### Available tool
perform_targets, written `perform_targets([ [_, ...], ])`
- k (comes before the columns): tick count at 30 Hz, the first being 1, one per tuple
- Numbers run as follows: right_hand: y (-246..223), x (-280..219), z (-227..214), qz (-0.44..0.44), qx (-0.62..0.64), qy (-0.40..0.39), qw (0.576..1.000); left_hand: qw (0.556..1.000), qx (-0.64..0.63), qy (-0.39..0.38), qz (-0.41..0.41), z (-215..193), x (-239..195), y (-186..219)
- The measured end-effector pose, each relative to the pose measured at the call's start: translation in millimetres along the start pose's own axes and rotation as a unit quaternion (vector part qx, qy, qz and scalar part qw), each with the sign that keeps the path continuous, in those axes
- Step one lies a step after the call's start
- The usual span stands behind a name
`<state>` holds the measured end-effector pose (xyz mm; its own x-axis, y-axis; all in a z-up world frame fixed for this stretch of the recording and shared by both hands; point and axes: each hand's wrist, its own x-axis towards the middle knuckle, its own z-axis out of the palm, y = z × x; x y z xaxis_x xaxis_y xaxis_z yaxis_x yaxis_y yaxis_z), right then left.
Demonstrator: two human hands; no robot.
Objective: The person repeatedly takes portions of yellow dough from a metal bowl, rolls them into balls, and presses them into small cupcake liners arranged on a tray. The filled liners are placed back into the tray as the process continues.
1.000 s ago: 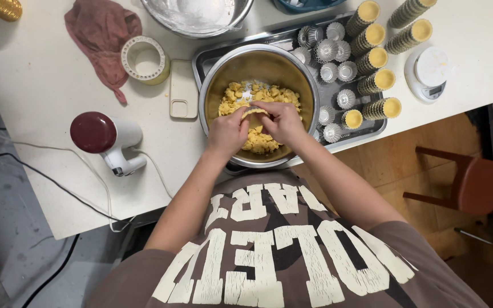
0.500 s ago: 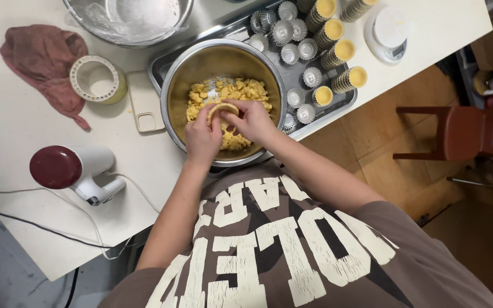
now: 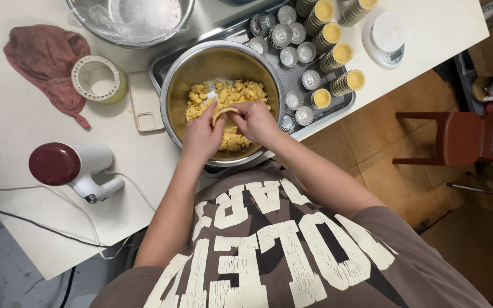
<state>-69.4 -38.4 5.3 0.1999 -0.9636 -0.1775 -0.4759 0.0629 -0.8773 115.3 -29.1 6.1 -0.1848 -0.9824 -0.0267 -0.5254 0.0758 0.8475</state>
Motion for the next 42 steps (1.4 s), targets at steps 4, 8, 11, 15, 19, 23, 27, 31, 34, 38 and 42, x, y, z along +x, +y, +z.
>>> perform_targets([
  [4, 0, -2, 1, -0.117, -0.042, 0.042, 0.991, 0.991, 0.091, 0.029, 0.092, -2, 0, 0],
  [8, -8, 5, -1, 0.038, 0.093, 0.027, 0.995, 0.999, 0.001, 0.048, -0.024, 3, 1, 4],
  [11, -10, 9, -11, 0.013, 0.004, -0.053, 0.999, 0.998, -0.055, 0.014, -0.011, -1, -2, 4],
  [15, -7, 8, -10, -0.13, -0.021, 0.017, 0.991, 0.997, 0.037, 0.048, 0.052, -3, -1, 3],
  [19, -7, 9, 2, 0.026, 0.12, 0.016, 0.992, 0.995, 0.009, 0.095, 0.023, -1, 4, 2],
  [23, -4, 7, -4, 0.05, 0.036, -0.054, 0.997, 0.998, 0.01, 0.034, 0.052, 0, 3, -6],
  [27, -2, 1, -4, -0.016, 0.081, -0.015, 0.996, 0.998, 0.0, 0.054, 0.031, 5, -1, -8],
  [31, -2, -3, 1, 0.042, 0.113, -0.008, 0.993, 0.994, -0.096, -0.009, -0.048, 5, 1, -2],
  [34, -1, -6, -1, 0.093, 0.147, -0.034, 0.984, 1.0, -0.015, -0.006, 0.008, 1, 3, 6],
  [38, 0, -6, 0, 0.097, 0.202, -0.053, 0.973, 0.997, 0.015, 0.07, 0.027, 4, 0, 20],
  [42, 6, -8, 6, 0.088, 0.305, -0.042, 0.947, 0.99, 0.03, 0.134, 0.039, 14, 1, 24],
])
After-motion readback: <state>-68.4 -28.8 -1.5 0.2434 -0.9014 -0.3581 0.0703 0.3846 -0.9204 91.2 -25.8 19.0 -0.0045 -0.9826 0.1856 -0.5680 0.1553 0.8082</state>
